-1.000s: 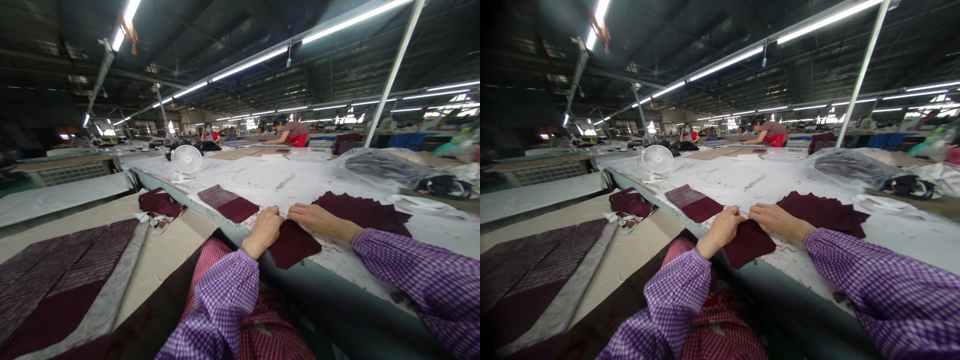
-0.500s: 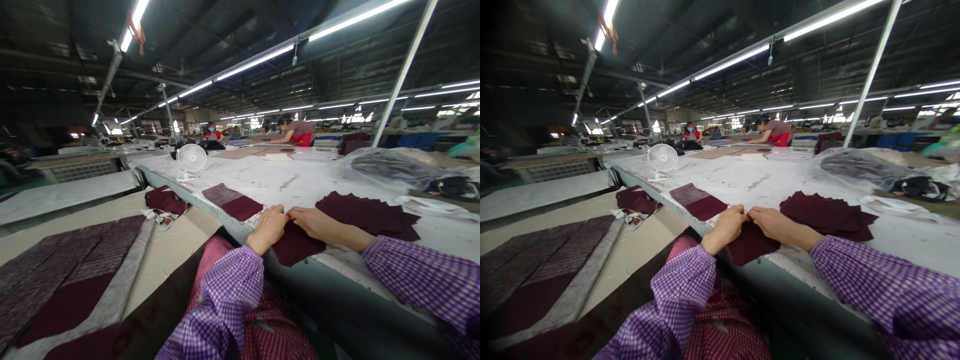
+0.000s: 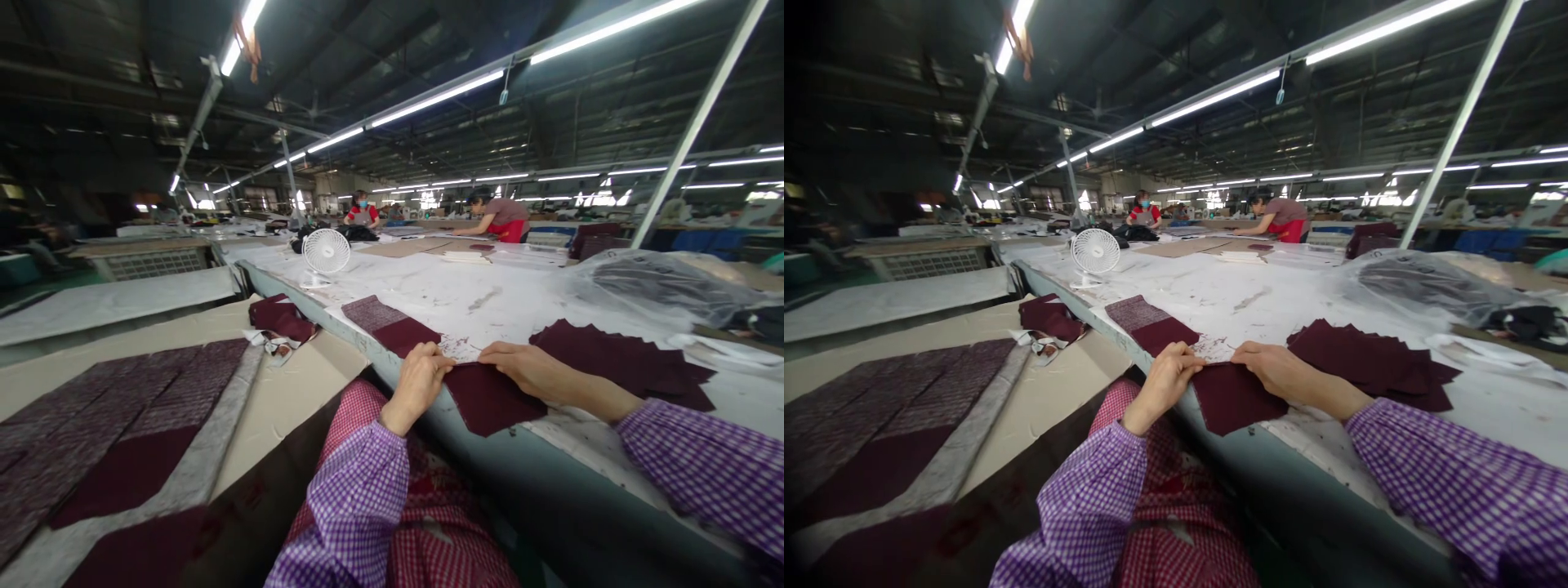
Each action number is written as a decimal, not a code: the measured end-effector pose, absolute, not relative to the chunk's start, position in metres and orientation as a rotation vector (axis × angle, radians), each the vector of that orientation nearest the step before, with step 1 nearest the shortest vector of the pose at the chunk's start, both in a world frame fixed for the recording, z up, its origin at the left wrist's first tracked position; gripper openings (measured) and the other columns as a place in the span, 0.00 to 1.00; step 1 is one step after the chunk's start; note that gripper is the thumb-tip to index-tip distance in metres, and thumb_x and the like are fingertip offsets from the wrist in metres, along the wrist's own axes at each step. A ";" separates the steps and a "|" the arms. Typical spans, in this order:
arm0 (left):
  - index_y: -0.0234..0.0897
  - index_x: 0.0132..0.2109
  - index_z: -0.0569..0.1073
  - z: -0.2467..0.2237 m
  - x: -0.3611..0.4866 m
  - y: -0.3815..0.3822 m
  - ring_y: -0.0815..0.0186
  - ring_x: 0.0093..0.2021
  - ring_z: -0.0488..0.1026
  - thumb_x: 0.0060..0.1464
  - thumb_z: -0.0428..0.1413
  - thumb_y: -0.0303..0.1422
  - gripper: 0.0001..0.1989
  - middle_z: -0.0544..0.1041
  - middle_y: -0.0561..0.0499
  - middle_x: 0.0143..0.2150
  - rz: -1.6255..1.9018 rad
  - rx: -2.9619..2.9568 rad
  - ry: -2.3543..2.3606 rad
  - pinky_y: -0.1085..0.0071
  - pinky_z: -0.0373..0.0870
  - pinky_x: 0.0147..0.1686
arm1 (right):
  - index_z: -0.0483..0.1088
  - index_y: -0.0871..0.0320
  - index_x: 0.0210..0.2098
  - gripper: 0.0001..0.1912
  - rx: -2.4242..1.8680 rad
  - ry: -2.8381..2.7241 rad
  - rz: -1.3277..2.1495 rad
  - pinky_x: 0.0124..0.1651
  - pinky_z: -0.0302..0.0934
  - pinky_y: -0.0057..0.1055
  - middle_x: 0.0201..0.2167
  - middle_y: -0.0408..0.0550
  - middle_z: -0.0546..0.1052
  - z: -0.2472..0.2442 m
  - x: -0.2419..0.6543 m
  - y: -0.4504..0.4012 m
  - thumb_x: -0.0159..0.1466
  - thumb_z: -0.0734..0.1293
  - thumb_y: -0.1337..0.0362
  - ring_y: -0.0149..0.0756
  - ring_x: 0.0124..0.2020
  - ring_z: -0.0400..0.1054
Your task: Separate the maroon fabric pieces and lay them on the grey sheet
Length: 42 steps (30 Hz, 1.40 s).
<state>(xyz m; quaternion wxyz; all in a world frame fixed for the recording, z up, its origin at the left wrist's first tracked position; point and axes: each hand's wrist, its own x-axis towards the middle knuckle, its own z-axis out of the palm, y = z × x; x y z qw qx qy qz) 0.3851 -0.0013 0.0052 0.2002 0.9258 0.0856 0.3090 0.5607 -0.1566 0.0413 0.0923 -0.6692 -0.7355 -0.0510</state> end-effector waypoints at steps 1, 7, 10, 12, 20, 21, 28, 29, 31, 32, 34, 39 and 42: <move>0.39 0.41 0.78 0.006 0.385 -0.002 0.65 0.41 0.66 0.59 0.50 0.30 0.11 0.72 0.50 0.36 0.861 2.591 0.252 0.70 0.65 0.43 | 0.70 0.59 0.48 0.21 -1.995 -2.199 -0.146 0.46 0.64 0.34 0.46 0.54 0.73 0.041 0.561 -0.157 0.63 0.53 0.74 0.39 0.43 0.69; 0.38 0.39 0.79 0.006 0.387 -0.002 0.64 0.41 0.66 0.58 0.51 0.30 0.11 0.72 0.49 0.38 0.795 2.602 0.352 0.69 0.64 0.44 | 0.67 0.59 0.54 0.26 -2.065 -2.277 -0.197 0.50 0.62 0.35 0.52 0.55 0.69 0.038 0.560 -0.159 0.61 0.52 0.78 0.39 0.48 0.66; 0.38 0.39 0.79 0.006 0.388 -0.002 0.64 0.40 0.66 0.58 0.51 0.30 0.11 0.72 0.49 0.37 0.796 2.603 0.376 0.69 0.64 0.44 | 0.64 0.56 0.58 0.29 -2.133 -2.336 -0.268 0.48 0.63 0.36 0.49 0.55 0.69 0.039 0.555 -0.156 0.60 0.52 0.78 0.39 0.46 0.66; 0.39 0.38 0.79 0.006 0.388 -0.003 0.64 0.40 0.66 0.58 0.51 0.29 0.11 0.72 0.49 0.37 0.795 2.606 0.379 0.69 0.64 0.43 | 0.62 0.52 0.60 0.31 -2.186 -2.370 -0.326 0.44 0.63 0.35 0.45 0.54 0.70 0.041 0.551 -0.151 0.60 0.52 0.78 0.38 0.41 0.68; 0.37 0.36 0.78 0.004 0.380 0.006 0.66 0.41 0.68 0.56 0.52 0.27 0.09 0.74 0.50 0.38 0.876 2.476 0.269 0.70 0.66 0.45 | 0.61 0.47 0.60 0.36 -2.255 -2.497 -0.402 0.34 0.59 0.27 0.33 0.51 0.71 0.055 0.544 -0.137 0.57 0.54 0.80 0.36 0.33 0.69; 0.36 0.35 0.77 0.003 0.378 0.008 0.66 0.41 0.69 0.56 0.52 0.26 0.09 0.74 0.50 0.38 0.894 2.459 0.250 0.70 0.66 0.45 | 0.61 0.47 0.60 0.36 -2.252 -2.508 -0.403 0.33 0.58 0.27 0.33 0.51 0.71 0.056 0.544 -0.137 0.57 0.54 0.80 0.35 0.33 0.69; 0.35 0.33 0.76 -0.001 0.370 0.015 0.66 0.40 0.68 0.57 0.50 0.26 0.10 0.74 0.49 0.36 0.964 2.446 0.121 0.71 0.65 0.44 | 0.63 0.47 0.59 0.36 -2.219 -2.602 -0.456 0.27 0.50 0.28 0.30 0.48 0.72 0.063 0.538 -0.131 0.55 0.55 0.80 0.31 0.23 0.65; 0.35 0.33 0.75 -0.001 0.370 0.016 0.66 0.40 0.68 0.57 0.50 0.26 0.10 0.74 0.49 0.37 0.959 2.429 0.106 0.71 0.65 0.44 | 0.63 0.47 0.58 0.36 -2.202 -2.612 -0.464 0.27 0.50 0.28 0.29 0.47 0.72 0.064 0.538 -0.130 0.55 0.55 0.80 0.30 0.22 0.64; 0.35 0.33 0.75 -0.001 0.369 0.019 0.66 0.40 0.69 0.57 0.50 0.26 0.09 0.74 0.49 0.37 0.939 2.390 0.077 0.71 0.66 0.44 | 0.64 0.47 0.58 0.35 -2.163 -2.636 -0.479 0.27 0.48 0.28 0.28 0.46 0.71 0.065 0.537 -0.129 0.55 0.55 0.80 0.30 0.21 0.63; 0.35 0.33 0.75 -0.001 0.369 0.020 0.66 0.41 0.69 0.57 0.51 0.25 0.09 0.75 0.49 0.37 0.928 2.368 0.064 0.71 0.66 0.45 | 0.64 0.47 0.58 0.35 -2.148 -2.647 -0.495 0.26 0.48 0.28 0.27 0.46 0.71 0.065 0.537 -0.128 0.55 0.55 0.79 0.29 0.21 0.62; 0.35 0.33 0.75 -0.001 0.368 0.022 0.67 0.41 0.70 0.56 0.51 0.25 0.09 0.75 0.50 0.37 0.913 2.316 0.052 0.71 0.66 0.45 | 0.62 0.47 0.59 0.35 -2.128 -2.669 -0.532 0.26 0.47 0.28 0.26 0.45 0.71 0.065 0.536 -0.127 0.56 0.55 0.79 0.29 0.20 0.62; 0.34 0.35 0.74 -0.001 0.367 0.023 0.68 0.39 0.71 0.57 0.49 0.24 0.08 0.75 0.50 0.37 1.031 2.217 0.201 0.72 0.68 0.43 | 0.54 0.43 0.63 0.38 -2.094 -2.710 -0.651 0.24 0.45 0.28 0.24 0.44 0.71 0.061 0.532 -0.126 0.57 0.55 0.79 0.30 0.19 0.60; 0.35 0.42 0.73 -0.005 0.367 0.027 0.63 0.47 0.69 0.57 0.51 0.29 0.08 0.75 0.48 0.43 1.162 2.354 0.341 0.66 0.65 0.50 | 0.54 0.41 0.63 0.36 -2.118 -2.642 -0.648 0.25 0.47 0.28 0.26 0.45 0.71 0.056 0.533 -0.128 0.59 0.56 0.76 0.31 0.20 0.62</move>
